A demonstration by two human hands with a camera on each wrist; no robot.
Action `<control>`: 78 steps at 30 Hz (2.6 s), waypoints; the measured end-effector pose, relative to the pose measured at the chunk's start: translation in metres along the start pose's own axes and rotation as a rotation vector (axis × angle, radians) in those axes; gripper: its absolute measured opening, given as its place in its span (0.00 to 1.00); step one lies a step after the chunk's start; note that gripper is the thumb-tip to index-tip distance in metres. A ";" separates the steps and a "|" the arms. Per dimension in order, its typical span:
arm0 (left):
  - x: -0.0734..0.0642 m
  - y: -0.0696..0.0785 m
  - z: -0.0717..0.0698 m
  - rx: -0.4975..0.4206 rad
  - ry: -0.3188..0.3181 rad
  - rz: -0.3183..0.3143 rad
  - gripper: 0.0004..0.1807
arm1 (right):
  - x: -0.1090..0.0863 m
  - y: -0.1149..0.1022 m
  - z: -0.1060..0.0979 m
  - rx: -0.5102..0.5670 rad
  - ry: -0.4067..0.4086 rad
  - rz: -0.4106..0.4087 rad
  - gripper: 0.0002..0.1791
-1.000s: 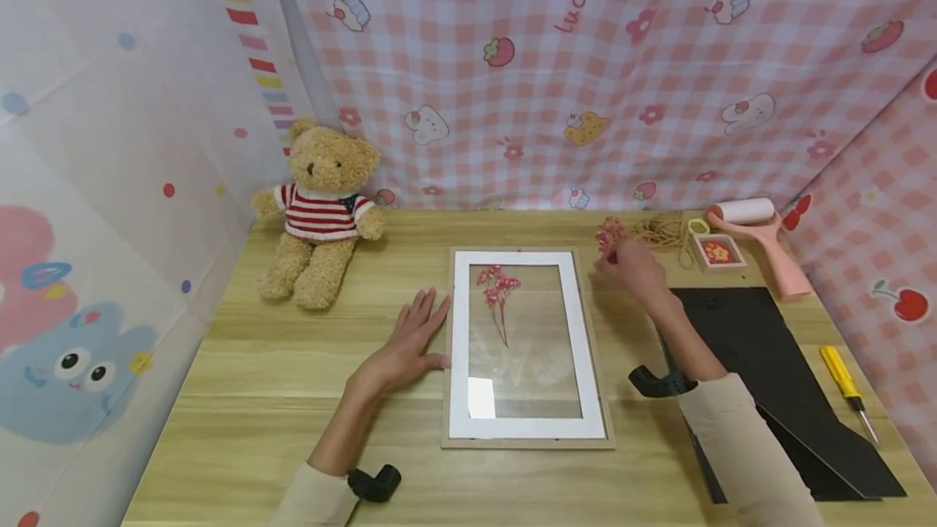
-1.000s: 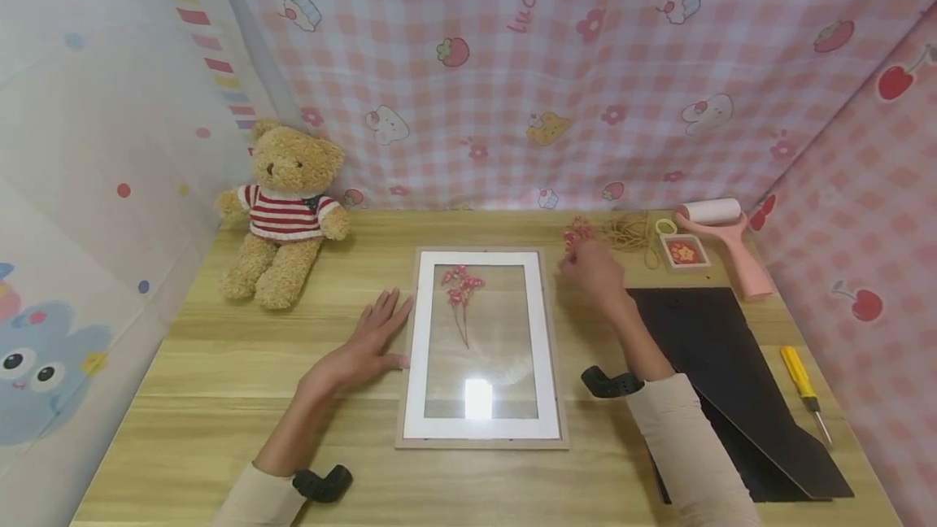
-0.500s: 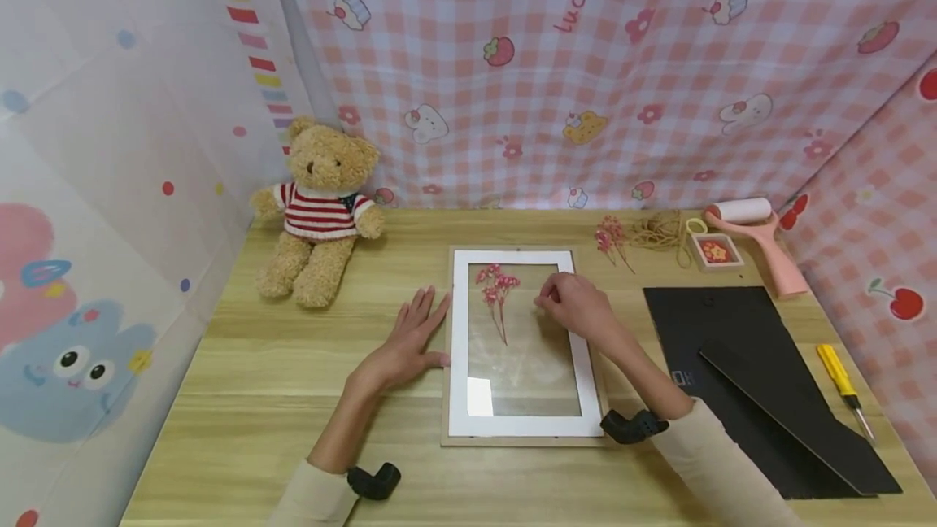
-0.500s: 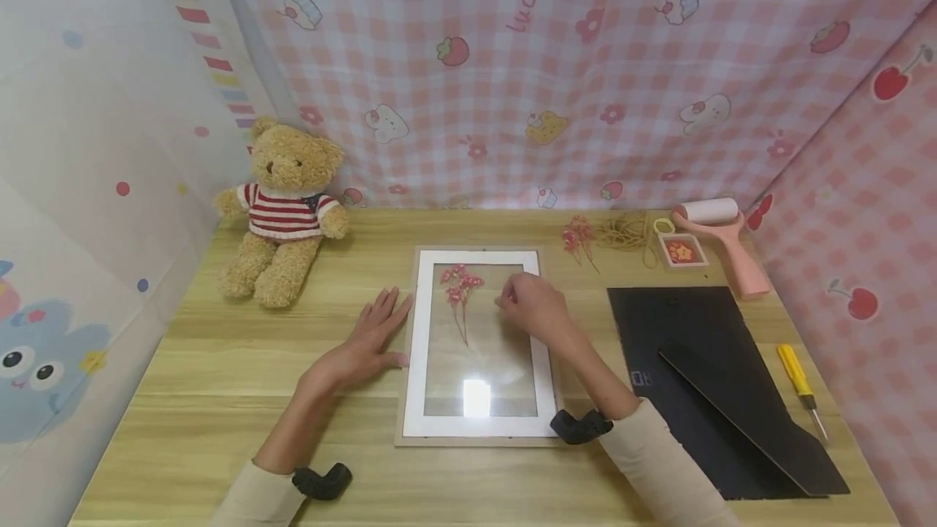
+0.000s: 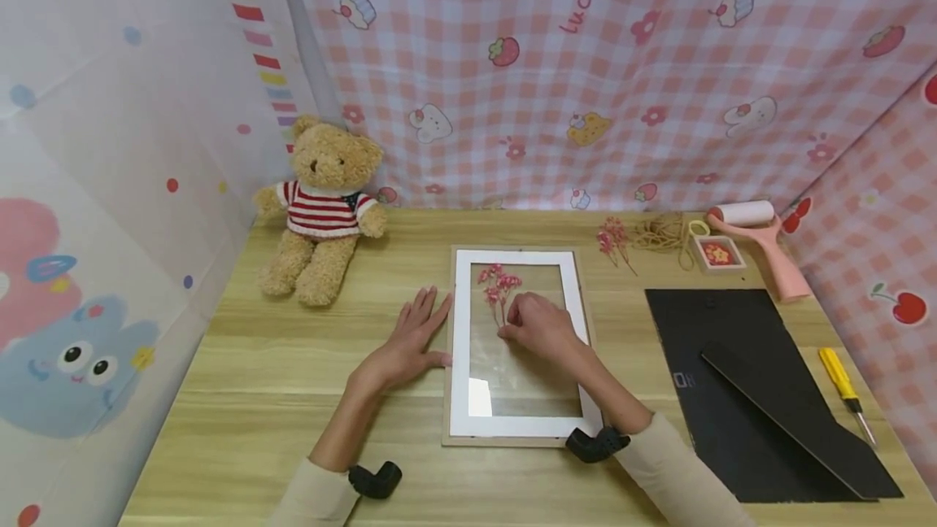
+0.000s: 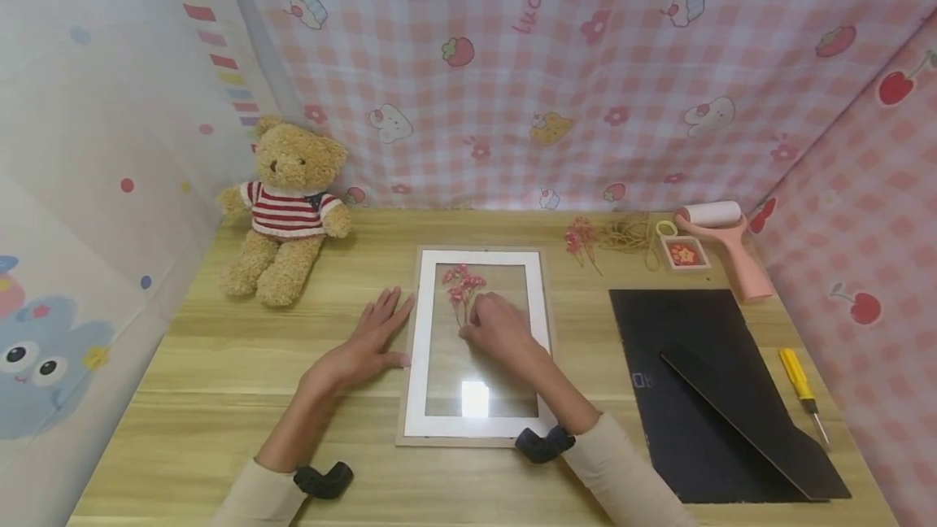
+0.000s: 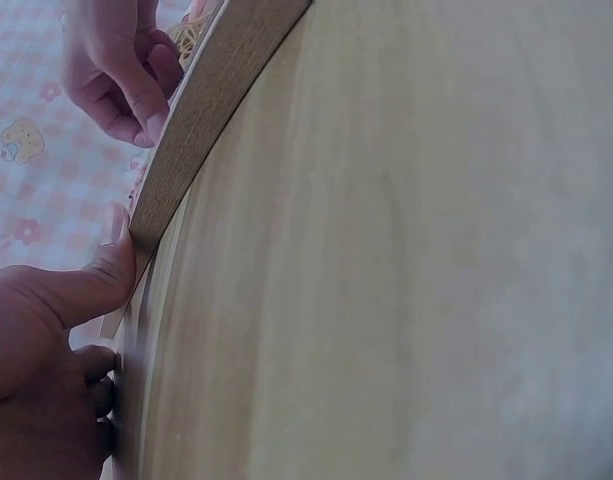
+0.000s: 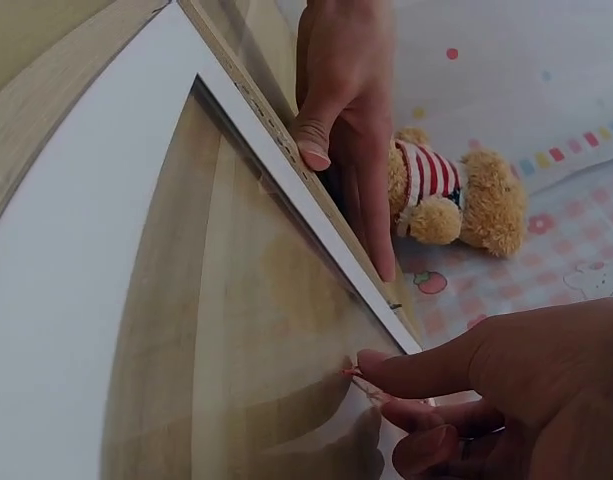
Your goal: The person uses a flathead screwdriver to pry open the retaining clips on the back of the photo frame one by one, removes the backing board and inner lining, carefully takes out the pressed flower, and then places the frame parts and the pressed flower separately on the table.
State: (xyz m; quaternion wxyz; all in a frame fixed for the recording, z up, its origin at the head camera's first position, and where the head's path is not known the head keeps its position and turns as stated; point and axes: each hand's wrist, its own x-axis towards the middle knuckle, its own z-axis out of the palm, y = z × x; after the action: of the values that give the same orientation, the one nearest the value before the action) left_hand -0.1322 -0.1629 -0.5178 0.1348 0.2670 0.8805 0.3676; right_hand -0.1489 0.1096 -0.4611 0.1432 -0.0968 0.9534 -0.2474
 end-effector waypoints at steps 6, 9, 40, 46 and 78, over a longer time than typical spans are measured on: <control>0.000 0.000 0.000 0.001 -0.010 -0.018 0.57 | 0.002 -0.005 0.002 -0.022 -0.009 0.045 0.08; 0.001 0.000 0.001 0.000 -0.016 -0.022 0.58 | 0.004 -0.006 0.001 -0.027 -0.019 0.046 0.08; 0.003 -0.006 0.004 0.006 -0.017 -0.017 0.58 | 0.004 0.044 -0.047 0.225 0.014 -0.060 0.08; 0.003 -0.011 0.005 0.006 -0.011 -0.006 0.58 | 0.015 0.075 -0.080 0.290 0.041 -0.014 0.11; 0.001 0.000 0.001 0.011 -0.001 0.000 0.57 | 0.066 0.155 -0.105 0.095 0.036 0.098 0.14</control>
State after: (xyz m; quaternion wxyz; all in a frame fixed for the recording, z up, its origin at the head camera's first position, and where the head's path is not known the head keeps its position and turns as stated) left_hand -0.1325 -0.1622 -0.5189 0.1338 0.2677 0.8825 0.3628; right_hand -0.2622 0.2728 -0.4661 0.1422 -0.0385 0.9466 -0.2867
